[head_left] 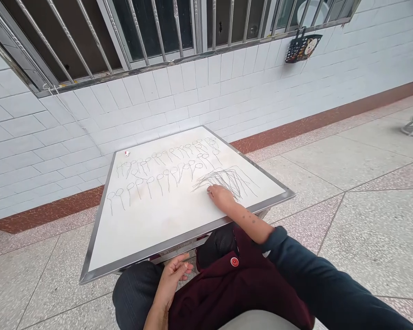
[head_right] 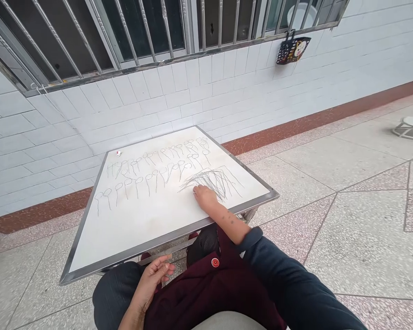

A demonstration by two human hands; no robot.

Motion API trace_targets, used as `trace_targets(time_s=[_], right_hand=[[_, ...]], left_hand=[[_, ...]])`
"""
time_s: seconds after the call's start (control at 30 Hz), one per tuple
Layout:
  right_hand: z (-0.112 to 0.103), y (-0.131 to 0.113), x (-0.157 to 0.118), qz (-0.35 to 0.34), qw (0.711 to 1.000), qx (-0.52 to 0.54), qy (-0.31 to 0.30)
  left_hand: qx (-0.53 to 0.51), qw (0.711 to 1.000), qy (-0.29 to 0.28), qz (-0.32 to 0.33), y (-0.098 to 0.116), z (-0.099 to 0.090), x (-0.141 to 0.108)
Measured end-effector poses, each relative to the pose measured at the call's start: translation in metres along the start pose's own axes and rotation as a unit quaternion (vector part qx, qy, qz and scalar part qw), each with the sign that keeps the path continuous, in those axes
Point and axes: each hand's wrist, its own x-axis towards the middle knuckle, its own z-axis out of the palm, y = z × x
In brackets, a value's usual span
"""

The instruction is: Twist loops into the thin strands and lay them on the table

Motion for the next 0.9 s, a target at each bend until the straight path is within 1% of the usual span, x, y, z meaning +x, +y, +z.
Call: trace_targets(time_s=[0.17,0.27,0.33,0.43,0.53,0.63,0.7,0.73,0.77,0.8,0.83,0.87,0.9], right_hand=[[0.001,0.009,0.015,0.023,1.0,-0.016,-0.006],[0.002,0.011,0.016,0.03,0.999,-0.02,0.001],[0.004,0.006,0.013,0.019,1.0,-0.016,0.008],[0.013,-0.018,0.006,-0.033,0.999,0.003,0.008],[0.029,-0.056,0.0,-0.112,0.993,0.026,-0.011],[0.048,-0.096,-0.002,-0.16,0.986,0.03,-0.017],[0.059,-0.115,-0.001,-0.171,0.985,0.021,-0.012],[0.063,-0.122,-0.001,-0.174,0.985,0.015,-0.009],[0.066,-0.126,0.0,-0.176,0.984,0.011,-0.006],[0.069,-0.128,0.0,-0.178,0.984,0.009,-0.002],[0.071,-0.129,0.001,-0.181,0.983,0.009,0.001],[0.072,-0.128,0.001,-0.183,0.983,0.01,0.006],[0.073,-0.127,0.001,-0.184,0.983,0.012,0.011]], left_hand=[[0.008,1.0,-0.005,-0.018,-0.01,-0.003,0.008],[0.016,0.999,-0.012,-0.028,-0.017,-0.003,0.013],[0.026,0.999,-0.02,-0.035,-0.022,-0.003,0.016],[0.043,0.998,-0.032,-0.042,-0.029,-0.002,0.024],[0.062,0.996,-0.039,-0.045,-0.033,0.001,0.03],[0.077,0.995,-0.06,-0.033,-0.03,0.005,0.025],[0.083,0.992,-0.093,-0.015,-0.019,0.004,0.011],[0.083,0.99,-0.114,-0.003,-0.01,0.001,0.002],[0.084,0.988,-0.133,0.007,0.002,-0.004,-0.007],[0.082,0.987,-0.137,0.019,0.017,-0.012,-0.014],[0.084,0.988,-0.123,0.036,0.034,-0.022,-0.019],[0.116,0.99,-0.05,0.069,0.053,-0.036,-0.021],[0.159,0.978,0.081,0.107,0.072,-0.052,-0.019]])
